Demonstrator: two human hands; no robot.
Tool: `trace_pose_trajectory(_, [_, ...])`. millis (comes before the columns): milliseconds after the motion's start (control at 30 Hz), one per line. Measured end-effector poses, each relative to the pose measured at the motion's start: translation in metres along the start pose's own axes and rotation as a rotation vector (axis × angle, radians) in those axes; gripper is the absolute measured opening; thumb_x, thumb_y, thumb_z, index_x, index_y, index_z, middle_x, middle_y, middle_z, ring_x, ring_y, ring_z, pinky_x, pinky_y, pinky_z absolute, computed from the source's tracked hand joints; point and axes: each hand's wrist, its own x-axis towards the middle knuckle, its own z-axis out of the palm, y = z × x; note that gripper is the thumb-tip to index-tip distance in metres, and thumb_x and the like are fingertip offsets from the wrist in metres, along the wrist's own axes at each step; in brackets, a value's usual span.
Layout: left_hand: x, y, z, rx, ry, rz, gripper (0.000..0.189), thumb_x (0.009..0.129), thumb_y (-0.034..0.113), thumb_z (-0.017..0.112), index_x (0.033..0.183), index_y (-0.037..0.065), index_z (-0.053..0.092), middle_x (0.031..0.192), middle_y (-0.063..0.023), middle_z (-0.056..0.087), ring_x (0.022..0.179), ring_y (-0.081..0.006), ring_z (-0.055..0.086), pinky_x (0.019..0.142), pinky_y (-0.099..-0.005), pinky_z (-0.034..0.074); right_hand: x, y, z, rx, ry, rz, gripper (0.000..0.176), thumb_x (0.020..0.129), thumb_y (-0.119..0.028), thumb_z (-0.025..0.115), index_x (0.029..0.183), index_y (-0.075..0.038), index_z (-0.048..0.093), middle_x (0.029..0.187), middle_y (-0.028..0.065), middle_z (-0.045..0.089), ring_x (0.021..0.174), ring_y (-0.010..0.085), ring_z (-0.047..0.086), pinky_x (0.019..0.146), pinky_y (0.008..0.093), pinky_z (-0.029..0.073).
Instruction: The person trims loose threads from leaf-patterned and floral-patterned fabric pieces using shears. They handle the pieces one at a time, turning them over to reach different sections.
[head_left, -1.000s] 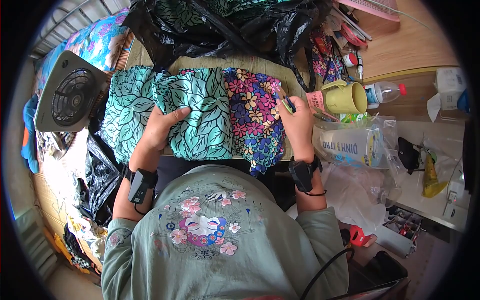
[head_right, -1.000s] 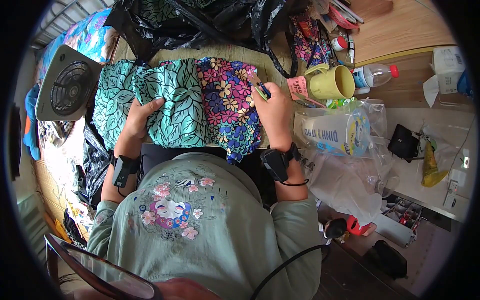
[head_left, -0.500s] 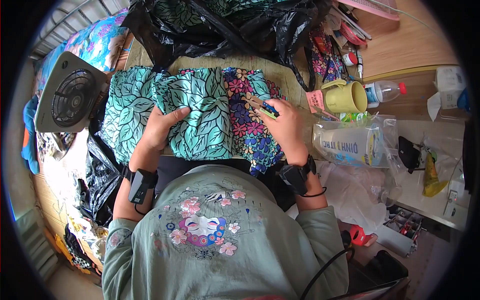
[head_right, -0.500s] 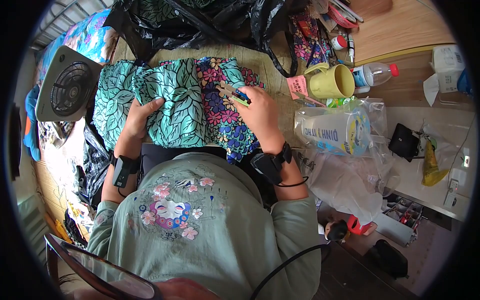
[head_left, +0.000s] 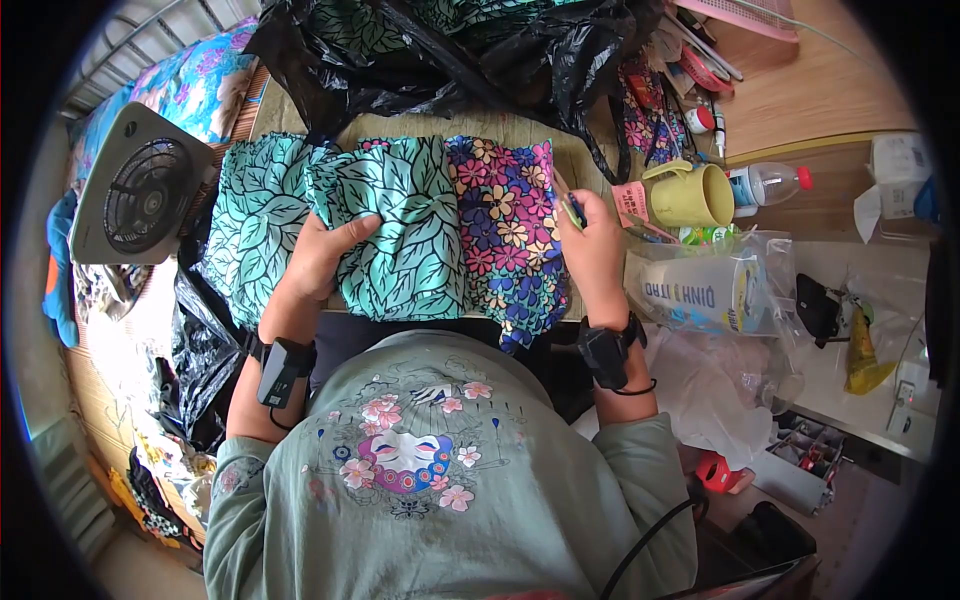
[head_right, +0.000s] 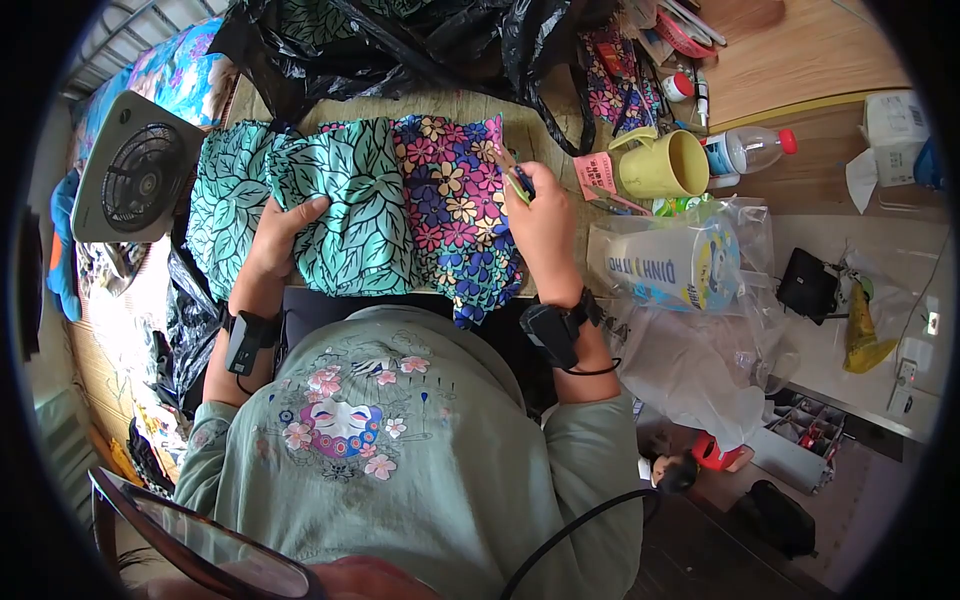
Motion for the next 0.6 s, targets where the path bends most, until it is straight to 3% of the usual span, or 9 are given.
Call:
trace_pose_trajectory(100, [0.001, 0.0, 0.001, -0.008, -0.005, -0.003, 0.038, 0.083, 0.008, 0.065, 0.118, 0.0, 0.054, 0.108, -0.0048, 0.063, 0.096, -0.0151, 0.059, 0.088, -0.029, 0.045, 0.004, 0.003, 0.002, 0.106, 0.111, -0.111, 0.02, 0.085, -0.019, 0.065, 0.095, -0.001, 0.062, 0.077, 0.011, 0.067, 0.066, 0.024, 0.064, 0.06, 0.0313, 0.048])
trace_pose_trajectory(200, [0.001, -0.001, 0.0, -0.008, -0.012, -0.009, 0.038, 0.083, 0.008, 0.065, 0.118, 0.0, 0.054, 0.108, -0.0048, 0.063, 0.095, -0.0149, 0.059, 0.088, -0.0291, 0.045, 0.005, -0.002, 0.001, 0.339, -0.065, 0.113, 0.015, 0.09, -0.013, 0.061, 0.098, 0.0, 0.059, 0.083, 0.0013, 0.063, 0.074, 0.0078, 0.058, 0.062, 0.0243, 0.046])
trace_pose_trajectory(233, [0.001, -0.001, 0.0, -0.008, -0.011, -0.007, 0.038, 0.083, 0.008, 0.065, 0.118, 0.0, 0.054, 0.108, -0.0048, 0.063, 0.095, -0.0149, 0.059, 0.088, -0.0291, 0.045, 0.004, -0.009, 0.001, 0.34, -0.065, 0.112, 0.015, 0.09, -0.013, 0.061, 0.098, 0.0, 0.059, 0.083, 0.0013, 0.063, 0.074, 0.0078, 0.058, 0.062, 0.0243, 0.046])
trace_pose_trajectory(333, [0.0, 0.0, 0.001, -0.015, 0.009, -0.014, 0.037, 0.083, 0.007, 0.064, 0.118, 0.0, 0.054, 0.108, -0.0049, 0.063, 0.095, -0.0148, 0.059, 0.087, -0.0289, 0.046, -0.007, -0.044, 0.008, 0.768, -0.134, 0.04, 0.01, 0.09, -0.008, 0.061, 0.097, -0.002, 0.058, 0.081, -0.0026, 0.06, 0.073, 0.0032, 0.055, 0.061, 0.0204, 0.045])
trace_pose_trajectory(400, [0.001, -0.002, -0.001, -0.008, 0.005, -0.016, 0.037, 0.083, 0.008, 0.063, 0.118, 0.0, 0.054, 0.108, -0.005, 0.063, 0.095, -0.0148, 0.059, 0.087, -0.0291, 0.046, -0.015, -0.067, 0.013, 0.718, -0.289, -0.013, 0.012, 0.087, -0.006, 0.064, 0.097, -0.002, 0.058, 0.081, -0.0019, 0.061, 0.071, 0.0031, 0.055, 0.061, 0.0188, 0.045])
trace_pose_trajectory(467, [0.002, -0.005, -0.006, 0.008, 0.003, -0.016, 0.036, 0.084, 0.008, 0.062, 0.119, 0.0, 0.053, 0.108, -0.0051, 0.063, 0.096, -0.0149, 0.06, 0.087, -0.0295, 0.047, -0.024, -0.096, 0.026, 0.665, -0.325, -0.269, 0.014, 0.085, -0.005, 0.066, 0.096, -0.003, 0.058, 0.079, -0.0001, 0.061, 0.068, 0.0043, 0.055, 0.058, 0.0205, 0.044])
trace_pose_trajectory(533, [0.005, -0.013, -0.016, 0.001, 0.005, -0.01, 0.036, 0.085, 0.009, 0.061, 0.119, 0.0, 0.053, 0.108, -0.0052, 0.063, 0.096, -0.015, 0.06, 0.087, -0.0298, 0.047, -0.031, -0.106, 0.052, 0.616, -0.424, -0.496, 0.019, 0.081, -0.011, 0.07, 0.096, -0.006, 0.059, 0.076, 0.0044, 0.063, 0.062, 0.0113, 0.06, 0.055, 0.0261, 0.045])
trace_pose_trajectory(567, [0.006, -0.017, -0.021, -0.008, 0.009, -0.005, 0.037, 0.085, 0.01, 0.061, 0.119, 0.0, 0.053, 0.108, -0.0053, 0.063, 0.096, -0.0151, 0.06, 0.087, -0.03, 0.047, -0.033, -0.109, 0.059, 0.618, -0.422, -0.497, 0.019, 0.081, -0.011, 0.07, 0.096, -0.006, 0.059, 0.076, 0.0044, 0.063, 0.062, 0.0113, 0.06, 0.055, 0.0261, 0.045])
trace_pose_trajectory(600, [0.007, -0.018, -0.023, -0.018, 0.013, 0.0, 0.037, 0.085, 0.01, 0.061, 0.12, 0.0, 0.052, 0.108, -0.0055, 0.063, 0.096, -0.0152, 0.06, 0.087, -0.0303, 0.048, -0.035, -0.112, 0.065, 0.448, -0.547, -0.543, 0.021, 0.08, -0.015, 0.07, 0.096, -0.007, 0.06, 0.076, 0.0061, 0.064, 0.062, 0.0166, 0.061, 0.055, 0.0295, 0.046])
